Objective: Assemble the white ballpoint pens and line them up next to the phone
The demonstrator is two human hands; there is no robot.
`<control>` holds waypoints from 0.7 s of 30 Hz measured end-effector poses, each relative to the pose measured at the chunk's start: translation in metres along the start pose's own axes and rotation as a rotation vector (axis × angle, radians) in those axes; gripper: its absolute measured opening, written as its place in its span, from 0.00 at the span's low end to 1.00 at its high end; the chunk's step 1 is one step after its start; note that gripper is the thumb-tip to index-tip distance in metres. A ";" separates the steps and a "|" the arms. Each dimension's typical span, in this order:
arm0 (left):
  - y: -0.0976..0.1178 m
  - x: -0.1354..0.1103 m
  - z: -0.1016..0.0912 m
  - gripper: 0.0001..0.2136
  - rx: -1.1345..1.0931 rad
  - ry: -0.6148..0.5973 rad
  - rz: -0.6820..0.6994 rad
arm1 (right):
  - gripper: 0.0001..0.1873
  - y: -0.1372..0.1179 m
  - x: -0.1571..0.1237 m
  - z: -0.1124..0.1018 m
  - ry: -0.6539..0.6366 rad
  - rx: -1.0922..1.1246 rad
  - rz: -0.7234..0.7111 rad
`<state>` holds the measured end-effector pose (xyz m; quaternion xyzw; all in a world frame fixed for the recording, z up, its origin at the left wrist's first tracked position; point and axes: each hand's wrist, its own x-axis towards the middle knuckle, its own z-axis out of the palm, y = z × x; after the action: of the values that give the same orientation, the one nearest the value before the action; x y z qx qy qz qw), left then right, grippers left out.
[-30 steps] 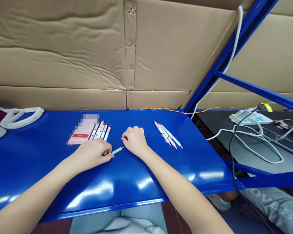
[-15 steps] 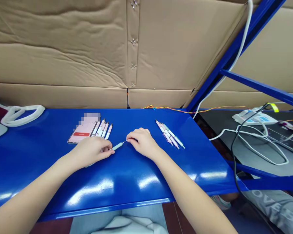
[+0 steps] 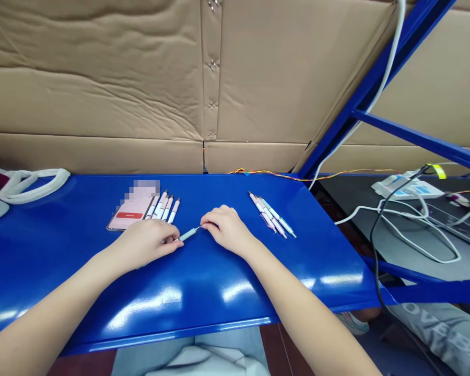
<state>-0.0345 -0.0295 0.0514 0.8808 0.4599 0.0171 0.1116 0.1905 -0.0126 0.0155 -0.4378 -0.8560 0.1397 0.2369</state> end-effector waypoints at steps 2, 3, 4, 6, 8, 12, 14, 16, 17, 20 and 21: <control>0.001 0.000 -0.001 0.13 0.001 0.003 -0.001 | 0.07 0.001 0.000 -0.001 0.011 -0.001 0.005; 0.001 0.000 -0.001 0.13 0.001 0.004 -0.001 | 0.07 0.002 0.000 -0.002 0.014 -0.001 0.006; 0.001 0.000 -0.002 0.12 0.000 0.004 -0.002 | 0.07 0.002 0.000 -0.002 0.013 -0.001 0.006; 0.002 0.000 -0.002 0.12 0.000 0.005 -0.007 | 0.07 0.001 0.000 -0.002 0.008 0.001 0.001; 0.001 0.000 -0.002 0.12 -0.001 0.002 -0.007 | 0.07 0.000 0.001 0.000 0.005 0.000 -0.007; 0.000 0.001 0.001 0.12 -0.004 0.011 0.008 | 0.08 -0.005 0.001 0.004 -0.009 0.000 -0.023; -0.001 0.001 0.002 0.12 -0.007 0.012 0.009 | 0.08 -0.009 0.001 0.006 -0.018 0.007 -0.031; -0.001 0.001 0.002 0.13 -0.007 0.007 0.007 | 0.09 -0.013 0.001 0.007 -0.010 0.029 -0.038; -0.001 0.001 0.002 0.13 -0.007 0.007 0.007 | 0.10 -0.015 0.001 0.007 0.000 0.047 -0.039; -0.002 0.001 0.002 0.13 -0.001 0.007 0.003 | 0.12 -0.016 0.000 0.004 0.034 0.104 -0.021; -0.002 0.001 0.001 0.13 -0.002 0.007 0.003 | 0.13 -0.014 0.000 0.003 0.050 0.113 0.004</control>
<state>-0.0353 -0.0279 0.0496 0.8813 0.4590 0.0209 0.1108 0.1789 -0.0213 0.0189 -0.4289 -0.8396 0.1773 0.2821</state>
